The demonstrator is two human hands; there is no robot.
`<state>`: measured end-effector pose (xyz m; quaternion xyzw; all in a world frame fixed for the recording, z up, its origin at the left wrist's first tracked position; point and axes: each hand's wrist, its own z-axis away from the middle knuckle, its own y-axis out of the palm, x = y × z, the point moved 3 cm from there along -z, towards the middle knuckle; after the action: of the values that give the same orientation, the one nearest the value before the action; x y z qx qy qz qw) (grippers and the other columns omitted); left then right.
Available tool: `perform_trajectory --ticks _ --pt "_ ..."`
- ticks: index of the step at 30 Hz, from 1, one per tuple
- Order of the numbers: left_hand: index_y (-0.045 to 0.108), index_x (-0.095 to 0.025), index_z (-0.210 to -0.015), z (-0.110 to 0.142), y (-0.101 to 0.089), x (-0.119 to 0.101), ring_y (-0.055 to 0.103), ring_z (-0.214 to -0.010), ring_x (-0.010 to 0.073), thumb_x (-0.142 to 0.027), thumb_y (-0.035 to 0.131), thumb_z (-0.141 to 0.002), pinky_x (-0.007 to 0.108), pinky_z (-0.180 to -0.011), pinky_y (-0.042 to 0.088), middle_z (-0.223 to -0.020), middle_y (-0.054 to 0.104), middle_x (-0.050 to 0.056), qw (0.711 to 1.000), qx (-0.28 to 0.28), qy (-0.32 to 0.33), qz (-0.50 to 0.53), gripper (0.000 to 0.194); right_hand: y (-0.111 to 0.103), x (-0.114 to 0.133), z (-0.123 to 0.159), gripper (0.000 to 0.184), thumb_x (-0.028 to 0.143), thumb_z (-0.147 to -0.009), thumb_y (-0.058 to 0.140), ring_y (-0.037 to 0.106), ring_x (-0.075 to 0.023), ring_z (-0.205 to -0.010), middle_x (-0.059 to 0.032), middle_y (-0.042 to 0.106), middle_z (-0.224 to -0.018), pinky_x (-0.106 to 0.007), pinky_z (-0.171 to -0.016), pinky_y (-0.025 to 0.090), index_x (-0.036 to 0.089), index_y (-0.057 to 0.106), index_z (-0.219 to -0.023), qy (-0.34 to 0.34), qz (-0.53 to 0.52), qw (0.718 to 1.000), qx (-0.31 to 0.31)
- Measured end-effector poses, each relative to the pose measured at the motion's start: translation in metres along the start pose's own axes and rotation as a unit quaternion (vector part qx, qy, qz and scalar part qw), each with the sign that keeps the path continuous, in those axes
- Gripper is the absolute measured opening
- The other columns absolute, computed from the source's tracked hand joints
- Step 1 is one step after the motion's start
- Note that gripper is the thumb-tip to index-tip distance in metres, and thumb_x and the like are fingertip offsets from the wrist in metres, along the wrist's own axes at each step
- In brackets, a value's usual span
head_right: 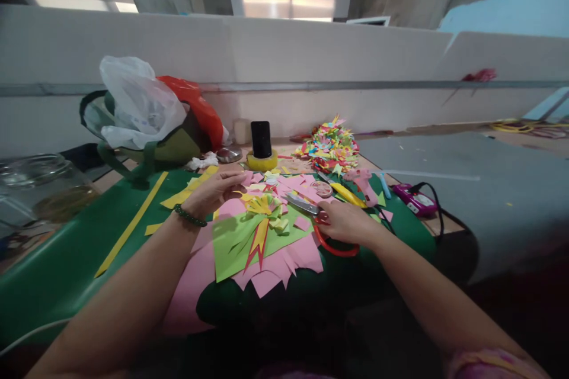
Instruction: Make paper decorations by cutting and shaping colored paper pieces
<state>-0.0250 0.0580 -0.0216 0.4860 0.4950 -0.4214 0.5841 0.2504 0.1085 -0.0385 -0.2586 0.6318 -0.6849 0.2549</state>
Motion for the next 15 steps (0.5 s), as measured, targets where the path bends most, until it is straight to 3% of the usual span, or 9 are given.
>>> perform_trajectory --ticks 6,10,13,15 --pt "0.071 -0.014 -0.068 0.004 0.006 -0.003 0.057 -0.054 0.0082 -0.024 0.084 -0.059 0.016 -0.05 0.047 -0.063 0.062 0.001 0.999 0.019 0.018 -0.021 0.019 -0.01 0.009 0.006 0.032 0.038 -0.086 0.051 0.066 -0.0327 -0.089 -0.0138 0.072 -0.097 -0.032 -0.059 0.04 0.019 0.063 -0.109 0.021 0.054 0.998 0.026" --pt "0.07 -0.015 -0.066 0.009 0.011 -0.005 0.056 -0.059 0.01 -0.028 0.083 -0.058 0.018 -0.052 0.047 -0.067 0.061 0.002 0.998 0.037 0.029 -0.05 0.02 -0.039 0.006 0.026 0.028 0.033 -0.091 0.044 0.067 -0.0288 -0.083 -0.0114 0.073 -0.088 -0.031 -0.061 0.04 0.02 0.067 -0.094 0.076 0.023 0.996 -0.048" --pt "0.067 -0.018 -0.066 0.011 0.011 -0.012 0.055 -0.06 0.0113 -0.03 0.082 -0.056 0.02 -0.052 0.047 -0.071 0.06 0.001 0.995 0.025 0.06 -0.073 0.021 -0.05 -0.014 0.04 0.023 0.035 -0.088 0.052 0.067 -0.0231 -0.077 -0.0057 0.073 -0.084 -0.029 -0.064 0.041 0.023 0.067 -0.1 0.067 -0.058 0.991 -0.1" --pt "0.065 -0.019 -0.062 0.012 0.01 -0.019 0.052 -0.06 0.0123 -0.033 0.078 -0.058 0.021 -0.052 0.046 -0.068 0.058 0.001 0.988 0.041 0.084 -0.121 0.019 -0.046 -0.041 0.047 0.029 0.045 -0.085 0.056 0.066 -0.0226 -0.076 -0.0054 0.072 -0.084 -0.028 -0.062 0.04 0.022 0.067 -0.098 0.12 -0.088 0.981 -0.123"
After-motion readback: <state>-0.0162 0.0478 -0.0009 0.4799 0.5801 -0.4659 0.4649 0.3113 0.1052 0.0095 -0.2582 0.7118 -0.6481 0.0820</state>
